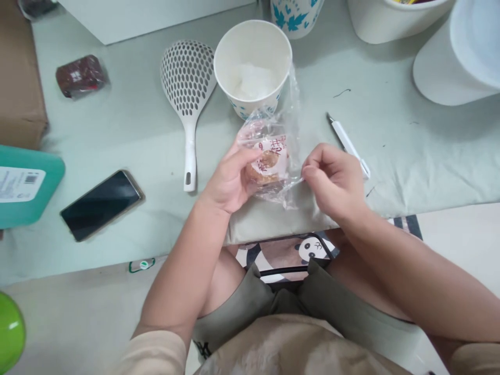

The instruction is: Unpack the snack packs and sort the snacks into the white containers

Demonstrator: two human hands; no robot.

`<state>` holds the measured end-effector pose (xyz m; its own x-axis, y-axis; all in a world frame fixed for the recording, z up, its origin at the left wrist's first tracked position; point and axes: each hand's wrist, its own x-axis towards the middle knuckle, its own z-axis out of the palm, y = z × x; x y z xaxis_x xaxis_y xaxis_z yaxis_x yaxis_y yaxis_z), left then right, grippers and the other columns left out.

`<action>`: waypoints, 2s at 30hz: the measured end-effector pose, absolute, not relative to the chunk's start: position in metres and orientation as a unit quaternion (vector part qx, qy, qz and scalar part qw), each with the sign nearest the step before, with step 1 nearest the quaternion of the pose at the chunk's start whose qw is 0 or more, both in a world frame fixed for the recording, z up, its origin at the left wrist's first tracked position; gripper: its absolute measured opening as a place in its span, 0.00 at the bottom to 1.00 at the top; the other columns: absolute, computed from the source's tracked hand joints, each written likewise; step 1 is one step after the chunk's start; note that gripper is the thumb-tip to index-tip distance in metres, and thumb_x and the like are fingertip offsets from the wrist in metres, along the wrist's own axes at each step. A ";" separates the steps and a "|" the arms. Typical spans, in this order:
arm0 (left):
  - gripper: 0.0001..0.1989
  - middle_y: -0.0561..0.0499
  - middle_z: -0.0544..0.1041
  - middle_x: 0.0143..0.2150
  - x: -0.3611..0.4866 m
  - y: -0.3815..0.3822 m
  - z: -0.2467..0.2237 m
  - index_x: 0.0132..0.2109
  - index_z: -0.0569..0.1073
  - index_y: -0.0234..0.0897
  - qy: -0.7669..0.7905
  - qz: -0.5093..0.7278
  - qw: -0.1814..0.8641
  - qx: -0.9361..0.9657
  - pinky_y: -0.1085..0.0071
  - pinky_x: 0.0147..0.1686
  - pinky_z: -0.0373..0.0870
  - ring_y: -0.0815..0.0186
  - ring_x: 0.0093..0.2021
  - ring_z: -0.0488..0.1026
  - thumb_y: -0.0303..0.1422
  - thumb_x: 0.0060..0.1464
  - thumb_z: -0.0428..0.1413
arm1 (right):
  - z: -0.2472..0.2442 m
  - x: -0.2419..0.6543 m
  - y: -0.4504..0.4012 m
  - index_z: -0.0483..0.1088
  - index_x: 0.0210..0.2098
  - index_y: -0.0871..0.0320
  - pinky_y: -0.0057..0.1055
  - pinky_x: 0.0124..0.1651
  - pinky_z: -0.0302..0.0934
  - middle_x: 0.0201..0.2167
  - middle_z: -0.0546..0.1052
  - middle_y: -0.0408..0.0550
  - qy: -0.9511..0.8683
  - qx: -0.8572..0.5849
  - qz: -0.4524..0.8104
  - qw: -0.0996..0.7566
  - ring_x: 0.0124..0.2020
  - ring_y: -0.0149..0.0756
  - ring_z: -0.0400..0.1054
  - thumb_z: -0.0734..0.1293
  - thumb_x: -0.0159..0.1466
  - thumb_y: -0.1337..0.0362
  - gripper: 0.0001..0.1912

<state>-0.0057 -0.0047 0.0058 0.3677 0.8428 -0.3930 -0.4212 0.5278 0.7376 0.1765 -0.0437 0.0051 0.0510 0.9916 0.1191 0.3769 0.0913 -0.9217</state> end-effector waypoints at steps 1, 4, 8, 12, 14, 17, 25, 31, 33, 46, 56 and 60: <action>0.21 0.49 0.84 0.47 -0.006 -0.004 0.007 0.57 0.74 0.40 0.400 0.416 0.773 0.264 0.58 0.47 0.82 0.51 0.53 0.82 0.34 0.56 0.60 | 0.004 0.178 -0.042 0.60 0.22 0.53 0.30 0.25 0.51 0.18 0.64 0.40 -0.572 -0.584 0.361 0.449 0.22 0.31 0.58 0.63 0.55 0.73 0.10; 0.12 0.48 0.83 0.45 -0.008 -0.001 0.012 0.51 0.76 0.39 0.405 0.449 0.758 0.245 0.58 0.44 0.83 0.52 0.50 0.83 0.35 0.61 0.56 | -0.001 0.183 -0.039 0.61 0.22 0.53 0.30 0.25 0.53 0.18 0.64 0.40 -0.530 -0.597 0.384 0.464 0.22 0.30 0.58 0.63 0.57 0.75 0.12; 0.10 0.49 0.84 0.41 -0.015 0.003 0.017 0.43 0.78 0.38 0.351 0.491 0.764 0.228 0.61 0.34 0.83 0.56 0.40 0.84 0.31 0.65 0.50 | -0.010 0.186 -0.035 0.61 0.22 0.54 0.29 0.23 0.50 0.17 0.64 0.39 -0.504 -0.604 0.392 0.476 0.20 0.28 0.56 0.64 0.60 0.75 0.14; 0.12 0.49 0.84 0.41 -0.020 0.004 0.018 0.45 0.77 0.39 0.367 0.483 0.759 0.233 0.60 0.36 0.83 0.56 0.41 0.84 0.32 0.66 0.49 | -0.014 0.188 -0.031 0.62 0.27 0.53 0.28 0.21 0.46 0.18 0.62 0.37 -0.468 -0.582 0.376 0.549 0.19 0.28 0.57 0.66 0.66 0.69 0.12; 0.11 0.49 0.84 0.42 -0.020 0.004 0.015 0.47 0.76 0.39 0.401 0.470 0.747 0.244 0.59 0.41 0.83 0.54 0.45 0.84 0.35 0.66 0.50 | -0.011 0.189 -0.033 0.62 0.31 0.52 0.30 0.22 0.46 0.20 0.61 0.36 -0.465 -0.542 0.317 0.624 0.20 0.29 0.57 0.67 0.67 0.65 0.11; 0.15 0.46 0.84 0.46 -0.016 0.001 0.009 0.49 0.76 0.39 0.438 0.449 0.733 0.263 0.55 0.46 0.83 0.48 0.52 0.83 0.43 0.64 0.55 | -0.002 0.188 -0.039 0.65 0.33 0.52 0.33 0.24 0.49 0.22 0.65 0.39 -0.542 -0.484 0.211 0.654 0.21 0.30 0.57 0.68 0.68 0.59 0.10; 0.17 0.48 0.84 0.48 -0.002 -0.009 -0.002 0.51 0.76 0.40 0.408 0.420 0.748 0.313 0.53 0.55 0.81 0.48 0.58 0.81 0.43 0.60 0.63 | -0.002 0.174 -0.046 0.66 0.40 0.51 0.31 0.26 0.63 0.34 0.75 0.43 -0.606 -0.547 0.378 0.436 0.30 0.33 0.69 0.72 0.63 0.64 0.11; 0.16 0.50 0.83 0.49 0.001 -0.009 -0.007 0.52 0.75 0.41 0.364 0.415 0.768 0.324 0.55 0.56 0.80 0.52 0.56 0.81 0.45 0.62 0.61 | -0.007 0.172 -0.044 0.60 0.46 0.50 0.31 0.31 0.68 0.36 0.74 0.42 -0.510 -0.535 0.497 0.455 0.32 0.33 0.70 0.74 0.61 0.57 0.21; 0.19 0.50 0.82 0.50 0.001 -0.009 -0.008 0.53 0.75 0.42 0.361 0.402 0.774 0.330 0.55 0.54 0.81 0.51 0.56 0.81 0.47 0.62 0.61 | -0.005 0.172 -0.044 0.61 0.46 0.50 0.32 0.33 0.68 0.35 0.73 0.42 -0.503 -0.530 0.521 0.441 0.32 0.33 0.69 0.74 0.60 0.56 0.22; 0.13 0.50 0.81 0.36 0.001 -0.011 -0.001 0.40 0.78 0.40 0.444 0.416 0.710 0.355 0.65 0.40 0.78 0.56 0.42 0.82 0.43 0.55 0.68 | -0.010 0.173 -0.046 0.63 0.42 0.52 0.30 0.30 0.63 0.35 0.70 0.40 -0.530 -0.501 0.543 0.416 0.29 0.30 0.65 0.73 0.60 0.58 0.17; 0.11 0.50 0.84 0.39 -0.001 -0.010 -0.002 0.38 0.79 0.41 0.455 0.455 0.682 0.348 0.65 0.39 0.82 0.54 0.48 0.83 0.43 0.61 0.62 | -0.006 0.177 -0.047 0.66 0.41 0.51 0.30 0.28 0.64 0.33 0.73 0.42 -0.526 -0.530 0.476 0.465 0.28 0.32 0.66 0.75 0.60 0.52 0.18; 0.12 0.49 0.84 0.41 0.001 -0.006 -0.001 0.37 0.78 0.39 0.452 0.460 0.691 0.327 0.64 0.40 0.83 0.53 0.48 0.84 0.44 0.60 0.63 | -0.004 0.183 -0.045 0.65 0.41 0.50 0.31 0.25 0.63 0.30 0.71 0.41 -0.511 -0.510 0.438 0.536 0.25 0.32 0.65 0.73 0.63 0.46 0.19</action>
